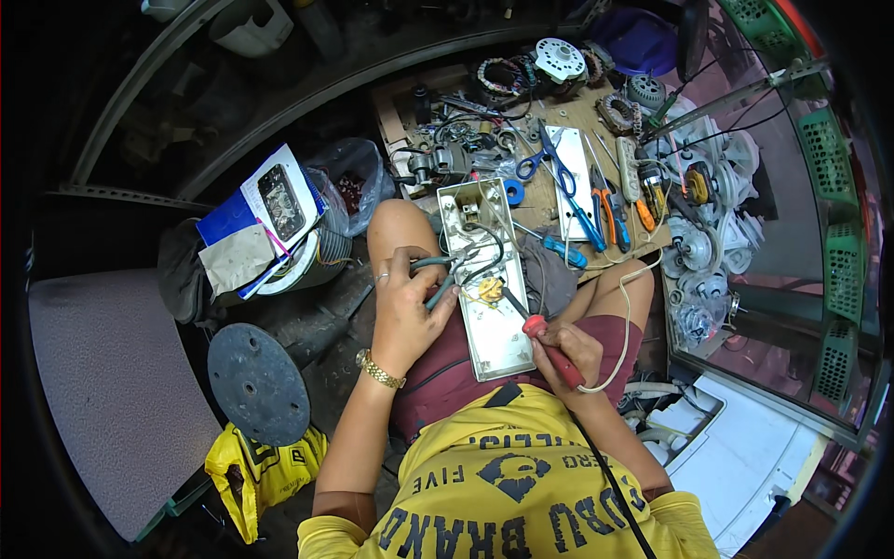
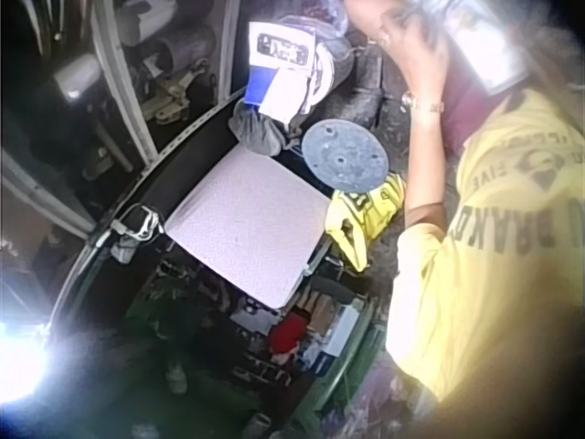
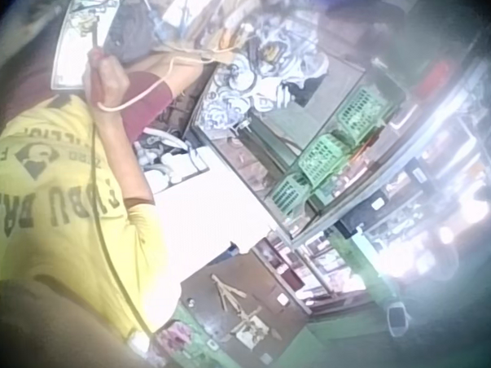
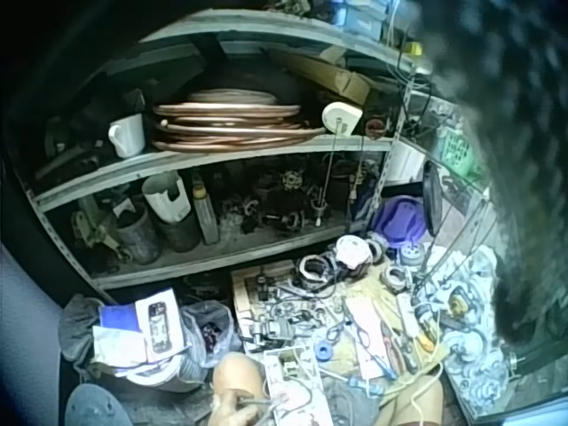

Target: The person repairs an electronic component within a plastic housing using a soldering iron and a screwdriver. They manipulate wires with their hands and apply solder to connection points.

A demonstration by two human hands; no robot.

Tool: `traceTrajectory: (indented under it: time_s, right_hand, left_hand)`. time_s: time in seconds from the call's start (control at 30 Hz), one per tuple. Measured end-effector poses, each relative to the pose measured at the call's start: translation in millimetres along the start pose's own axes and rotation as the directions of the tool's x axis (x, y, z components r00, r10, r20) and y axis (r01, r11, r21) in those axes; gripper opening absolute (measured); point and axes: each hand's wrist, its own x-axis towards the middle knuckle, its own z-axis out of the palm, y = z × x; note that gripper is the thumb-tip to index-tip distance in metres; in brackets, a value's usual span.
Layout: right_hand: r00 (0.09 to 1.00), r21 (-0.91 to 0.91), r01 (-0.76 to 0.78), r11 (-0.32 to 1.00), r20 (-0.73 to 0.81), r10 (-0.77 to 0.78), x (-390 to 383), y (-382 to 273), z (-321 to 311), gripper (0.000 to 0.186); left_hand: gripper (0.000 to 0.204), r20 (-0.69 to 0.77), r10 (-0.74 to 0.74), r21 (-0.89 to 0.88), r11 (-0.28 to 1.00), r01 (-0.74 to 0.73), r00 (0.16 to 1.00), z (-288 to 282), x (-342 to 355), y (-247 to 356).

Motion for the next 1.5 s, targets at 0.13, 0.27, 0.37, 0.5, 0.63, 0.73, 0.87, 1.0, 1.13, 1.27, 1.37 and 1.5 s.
traceTrajectory:
  time_s: [0.13, 0.27, 0.37, 0.5, 0.63, 0.73, 0.87, 1.0, 1.13, 1.27, 1.37, 1.5]
  right_hand:
    - [1.000, -0.010, -0.004, 1.000, -0.001, 0.004, -2, 0, -1, 0.022]
    - [1.000, -0.008, 0.003, 1.000, -0.011, -0.003, -5, 0, -1, 0.021]
    - [1.000, 0.008, -0.015, 1.000, -0.010, 0.015, -6, 1, -2, 0.021]
    - [1.000, -0.012, 0.026, 1.000, 0.003, -0.026, -5, 2, -4, 0.022]
    - [0.999, -0.025, 0.026, 0.999, 0.023, -0.025, -5, 2, -6, 0.023]
    - [0.999, -0.039, 0.052, 0.998, 0.001, -0.052, -3, 2, -5, 0.023]
    - [0.998, -0.053, 0.065, 0.996, 0.003, -0.065, -4, 4, -7, 0.025]
    - [0.997, -0.066, 0.054, 0.996, 0.050, -0.051, -7, 6, -11, 0.023]
    - [0.998, -0.064, 0.055, 0.996, 0.047, -0.052, -7, 7, -12, 0.024]
    - [0.997, -0.068, 0.071, 0.995, 0.035, -0.069, -7, 7, -13, 0.024]
    - [0.997, -0.069, 0.070, 0.995, 0.033, -0.068, -7, 8, -14, 0.024]
    - [0.997, -0.064, 0.069, 0.996, 0.032, -0.067, -7, 9, -16, 0.024]
  left_hand:
    - [0.022, 0.100, 0.076, 0.103, 0.991, -0.086, 0.992, -2, 1, 5]
    - [0.028, 0.164, 0.118, 0.099, 0.986, -0.135, 0.979, -2, 4, 7]
    - [0.028, 0.241, 0.208, 0.119, 0.963, -0.242, 0.948, -7, 12, 10]
    - [0.025, 0.325, 0.148, 0.129, 0.972, -0.199, 0.934, -9, 16, 18]
    - [0.022, 0.440, -0.026, 0.249, 0.964, -0.094, 0.898, -2, 18, 35]
    - [0.020, 0.430, -0.044, 0.301, 0.949, -0.098, 0.902, 4, 18, 43]
    - [0.020, 0.448, -0.109, 0.340, 0.939, -0.056, 0.887, 8, 16, 47]
    - [0.021, 0.455, -0.130, 0.332, 0.943, -0.032, 0.881, 10, 18, 51]
    - [0.022, 0.480, -0.171, 0.356, 0.934, -0.013, 0.860, 12, 21, 56]
    - [0.022, 0.488, -0.168, 0.370, 0.929, -0.029, 0.857, 15, 23, 59]
    - [0.021, 0.498, -0.185, 0.389, 0.921, -0.028, 0.847, 16, 25, 63]
    - [0.021, 0.501, -0.145, 0.388, 0.919, -0.072, 0.853, 17, 29, 64]
